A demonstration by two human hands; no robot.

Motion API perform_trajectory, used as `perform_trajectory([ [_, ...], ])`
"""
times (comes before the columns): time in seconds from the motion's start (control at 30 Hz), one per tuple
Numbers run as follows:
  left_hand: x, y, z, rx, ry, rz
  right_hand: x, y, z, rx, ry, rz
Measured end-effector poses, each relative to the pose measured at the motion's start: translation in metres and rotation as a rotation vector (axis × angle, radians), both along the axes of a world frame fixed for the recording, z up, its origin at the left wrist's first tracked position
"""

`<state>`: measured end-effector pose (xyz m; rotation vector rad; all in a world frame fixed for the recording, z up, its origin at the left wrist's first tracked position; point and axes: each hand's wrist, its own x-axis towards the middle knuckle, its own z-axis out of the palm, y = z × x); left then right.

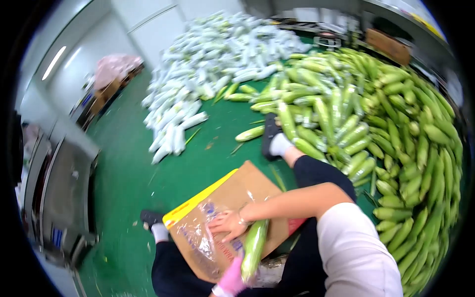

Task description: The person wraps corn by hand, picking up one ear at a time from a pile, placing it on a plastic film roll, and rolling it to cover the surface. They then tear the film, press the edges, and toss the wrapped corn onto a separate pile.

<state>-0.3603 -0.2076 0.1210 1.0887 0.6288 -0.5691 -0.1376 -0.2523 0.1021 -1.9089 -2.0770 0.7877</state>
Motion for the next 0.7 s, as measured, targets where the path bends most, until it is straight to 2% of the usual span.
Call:
perform_trajectory([
  [0.03, -0.015, -0.005, -0.013, -0.069, 0.032, -0.056, -0.004, -0.009, -0.012, 0.186, 0.007, -0.017],
  [0.07, -0.029, -0.010, -0.026, -0.084, 0.057, -0.133, -0.007, -0.016, -0.016, 0.180, -0.004, -0.077],
  [0.13, -0.049, -0.011, -0.037, -0.038, 0.094, -0.213, -0.012, -0.026, -0.019, 0.390, 0.349, -0.203],
  [0.17, -0.054, -0.009, -0.038, 0.005, 0.098, -0.244, -0.017, -0.042, -0.016, 0.400, 0.347, -0.231],
  [0.23, -0.057, 0.000, -0.033, 0.109, 0.066, -0.262, -0.041, -0.100, -0.001, 0.269, 0.551, -0.400],
  [0.27, -0.056, 0.005, -0.026, 0.177, 0.026, -0.271, -0.050, -0.132, 0.019, 0.039, 0.619, -0.500],
  [0.33, -0.040, 0.015, -0.006, 0.383, -0.139, -0.293, -0.080, -0.187, 0.021, 0.132, 0.689, -0.723],
  [0.4, -0.014, 0.019, 0.017, 0.729, -0.446, -0.291, -0.114, -0.202, 0.031, 0.315, 1.149, -1.343],
  [0.47, 0.038, -0.021, 0.087, 0.864, -0.589, -0.104, -0.116, -0.222, 0.041, 0.309, 1.126, -1.422],
  [0.5, 0.064, -0.034, 0.083, 0.708, -0.688, 0.242, -0.114, -0.232, 0.042, 0.161, 1.276, -1.347],
  [0.53, 0.092, -0.057, 0.077, 0.562, -0.724, 0.433, -0.113, -0.239, 0.044, 0.010, 1.426, -1.253],
  [0.57, 0.121, -0.080, 0.072, 0.416, -0.775, 0.618, -0.113, -0.240, 0.059, -0.051, 1.454, -1.060],
  [0.6, 0.151, -0.113, 0.074, 0.299, -0.790, 0.647, -0.114, -0.234, 0.051, 0.094, 1.492, -1.026],
  [0.67, 0.200, -0.150, 0.068, 0.127, -0.651, 0.390, -0.074, -0.231, 0.067, 0.294, 1.641, -1.380],
  [0.7, 0.223, -0.154, 0.044, 0.035, -0.672, 0.230, -0.038, -0.232, 0.058, 0.357, 1.589, -1.559],
])
